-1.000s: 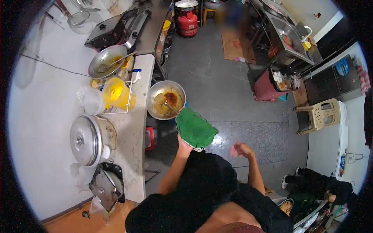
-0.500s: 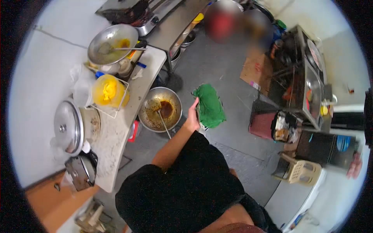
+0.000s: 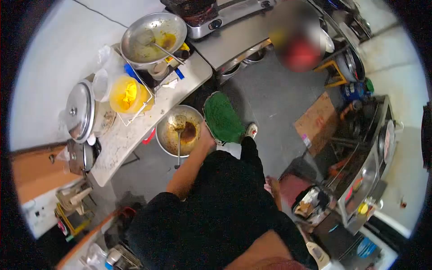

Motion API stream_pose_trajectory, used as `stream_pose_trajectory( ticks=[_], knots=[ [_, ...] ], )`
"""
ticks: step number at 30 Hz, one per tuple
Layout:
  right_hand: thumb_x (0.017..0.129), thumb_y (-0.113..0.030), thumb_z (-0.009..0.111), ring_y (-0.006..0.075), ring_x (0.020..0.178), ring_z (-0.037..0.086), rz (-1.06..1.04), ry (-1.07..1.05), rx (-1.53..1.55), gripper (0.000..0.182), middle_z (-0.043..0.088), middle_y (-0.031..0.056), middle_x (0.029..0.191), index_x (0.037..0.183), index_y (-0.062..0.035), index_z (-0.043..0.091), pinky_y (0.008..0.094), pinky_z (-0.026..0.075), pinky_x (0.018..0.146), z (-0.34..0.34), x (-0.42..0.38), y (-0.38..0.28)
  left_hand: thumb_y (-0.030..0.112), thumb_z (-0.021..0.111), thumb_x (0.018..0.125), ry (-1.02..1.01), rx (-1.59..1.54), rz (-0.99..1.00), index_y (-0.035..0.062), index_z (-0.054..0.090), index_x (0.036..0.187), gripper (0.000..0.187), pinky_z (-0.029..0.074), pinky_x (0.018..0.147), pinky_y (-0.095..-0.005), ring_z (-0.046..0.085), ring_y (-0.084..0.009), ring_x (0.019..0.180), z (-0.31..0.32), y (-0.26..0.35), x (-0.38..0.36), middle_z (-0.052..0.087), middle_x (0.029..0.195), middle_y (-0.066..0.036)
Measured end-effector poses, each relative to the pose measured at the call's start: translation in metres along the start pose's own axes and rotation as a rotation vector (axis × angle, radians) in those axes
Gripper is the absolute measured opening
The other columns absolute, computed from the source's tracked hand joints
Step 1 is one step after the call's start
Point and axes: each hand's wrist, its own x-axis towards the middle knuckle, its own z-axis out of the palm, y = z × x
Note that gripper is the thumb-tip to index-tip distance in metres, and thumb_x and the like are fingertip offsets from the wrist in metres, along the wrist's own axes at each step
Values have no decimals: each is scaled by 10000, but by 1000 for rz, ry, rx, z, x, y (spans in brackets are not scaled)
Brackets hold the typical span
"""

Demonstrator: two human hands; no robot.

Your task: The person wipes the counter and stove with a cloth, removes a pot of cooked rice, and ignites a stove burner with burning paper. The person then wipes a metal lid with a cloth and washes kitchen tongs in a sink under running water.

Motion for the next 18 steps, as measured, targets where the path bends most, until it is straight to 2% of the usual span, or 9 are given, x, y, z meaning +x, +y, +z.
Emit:
stream_pose_trajectory(
  ticks=[3, 6, 7, 9, 10, 13, 14, 16, 18],
  knots=[
    [845, -440, 531, 214, 749, 620, -87, -90, -59, 380, 632, 85, 838, 987, -93, 594, 369, 514, 675, -32, 52, -83, 540, 375, 887, 82, 15, 93, 89, 532, 1201, 572, 407, 950, -468, 543, -309, 1044, 35, -10, 25, 563, 1172, -135],
    [850, -391, 541, 193, 732, 624, 23, -59, -122, 331, 635, 79, 827, 984, -92, 592, 360, 522, 653, -70, 119, -136, 536, 382, 890, 151, -58, 107, 87, 540, 1185, 560, 432, 920, -453, 564, -295, 1002, 68, -18, 47, 578, 1136, -130],
    [850, -391, 541, 193, 732, 624, 20, -85, -155, 331, 635, 79, 827, 984, -92, 592, 360, 522, 653, -82, 148, -156, 536, 382, 890, 154, -83, 141, 87, 540, 1185, 560, 432, 920, -453, 564, -295, 1002, 74, -18, 56, 578, 1136, -130],
    [845, -351, 565, 183, 743, 611, 187, -207, -198, 268, 629, 61, 856, 936, -100, 591, 356, 520, 632, -95, 194, -192, 520, 400, 896, 135, -48, 271, 101, 552, 1162, 519, 459, 867, -432, 577, -273, 966, 76, -12, 68, 595, 1090, -106],
    [843, -338, 573, 180, 747, 607, 249, -254, -225, 248, 627, 55, 865, 920, -103, 590, 354, 519, 625, -95, 206, -213, 520, 400, 896, 152, -73, 299, 101, 552, 1162, 519, 459, 867, -432, 577, -273, 966, 73, -7, 73, 595, 1090, -106],
    [850, -320, 566, 200, 776, 606, 202, -190, -481, 211, 622, 52, 859, 863, -110, 576, 368, 515, 645, -67, 220, -302, 492, 438, 894, 312, 47, 458, 78, 553, 1147, 499, 472, 809, -427, 582, -267, 942, 77, 18, 106, 607, 1042, -119],
    [859, -331, 544, 199, 733, 620, 235, -254, -424, 237, 624, 62, 832, 913, -102, 574, 357, 523, 623, -67, 244, -316, 477, 451, 892, 504, 650, 833, 56, 540, 1157, 505, 461, 817, -428, 578, -291, 941, 90, 28, 116, 600, 1048, -140],
    [867, -342, 523, 198, 691, 633, 271, -328, -400, 270, 627, 73, 804, 964, -95, 573, 345, 531, 601, -65, 297, -344, 447, 479, 883, 698, 1284, 1140, 20, 511, 1180, 522, 433, 856, -426, 558, -340, 968, 122, 48, 140, 579, 1070, -178],
    [864, -343, 537, 198, 722, 633, 780, -929, 265, 282, 608, 76, 801, 982, -87, 556, 337, 531, 622, -61, 341, -360, 428, 499, 873, 687, 1401, 1125, 5, 495, 1193, 531, 402, 907, -415, 528, -369, 1019, 151, 71, 183, 559, 1104, -195]
  ],
)
